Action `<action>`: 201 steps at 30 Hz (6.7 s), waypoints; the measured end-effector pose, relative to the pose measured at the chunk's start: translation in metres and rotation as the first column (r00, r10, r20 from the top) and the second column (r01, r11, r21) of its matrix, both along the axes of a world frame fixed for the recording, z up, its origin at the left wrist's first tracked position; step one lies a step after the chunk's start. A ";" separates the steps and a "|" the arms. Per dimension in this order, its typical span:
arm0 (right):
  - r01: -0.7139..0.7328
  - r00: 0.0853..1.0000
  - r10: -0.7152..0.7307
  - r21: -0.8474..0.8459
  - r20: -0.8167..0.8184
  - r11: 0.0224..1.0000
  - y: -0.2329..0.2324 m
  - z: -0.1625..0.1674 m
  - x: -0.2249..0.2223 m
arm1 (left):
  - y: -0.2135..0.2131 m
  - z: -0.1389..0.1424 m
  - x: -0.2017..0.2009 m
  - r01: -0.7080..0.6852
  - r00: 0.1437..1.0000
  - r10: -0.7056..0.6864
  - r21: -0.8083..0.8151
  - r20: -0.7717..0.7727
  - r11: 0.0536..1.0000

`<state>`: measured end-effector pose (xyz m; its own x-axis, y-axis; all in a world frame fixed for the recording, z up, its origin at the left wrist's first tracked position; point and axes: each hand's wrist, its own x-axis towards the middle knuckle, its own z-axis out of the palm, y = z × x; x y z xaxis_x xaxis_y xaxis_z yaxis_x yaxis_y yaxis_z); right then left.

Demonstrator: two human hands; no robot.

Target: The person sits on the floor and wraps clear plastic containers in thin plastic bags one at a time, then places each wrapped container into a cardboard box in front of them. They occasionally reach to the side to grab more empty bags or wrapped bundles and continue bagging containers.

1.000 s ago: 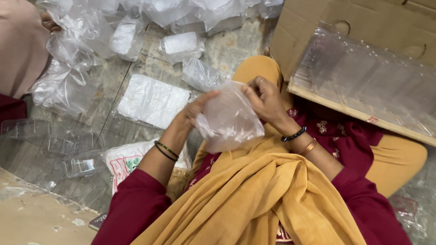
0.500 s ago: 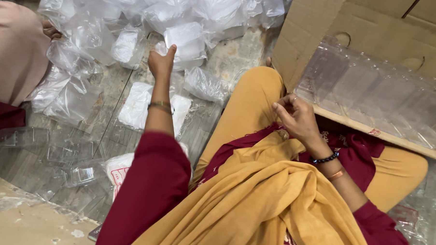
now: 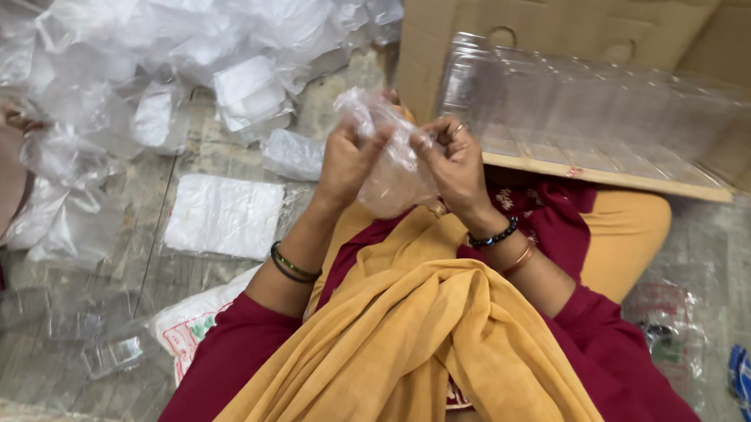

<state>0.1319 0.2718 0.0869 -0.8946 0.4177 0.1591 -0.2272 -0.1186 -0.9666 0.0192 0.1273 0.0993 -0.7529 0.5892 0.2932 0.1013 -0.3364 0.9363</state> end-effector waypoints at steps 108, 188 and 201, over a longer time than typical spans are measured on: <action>-0.225 0.967 0.194 0.201 0.164 0.953 -0.028 -0.013 -0.045 | -0.035 -0.006 -0.031 -0.521 0.803 0.461 -0.069 -0.377 0.851; -0.031 0.900 -0.436 0.999 0.014 -0.031 0.194 -0.023 0.015 | 0.041 -0.055 0.007 -0.126 0.982 0.049 -0.440 -0.181 0.889; -0.340 0.874 -0.354 0.939 0.332 0.042 0.226 -0.023 -0.017 | 0.056 -0.071 0.010 -0.122 0.970 0.031 -0.376 -0.239 0.918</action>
<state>0.1152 0.4977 0.0641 -0.9792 0.1855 0.0819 0.1765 0.9786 -0.1059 0.0290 0.1834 0.0282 -0.7415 0.6337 0.2206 0.3341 0.0636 0.9404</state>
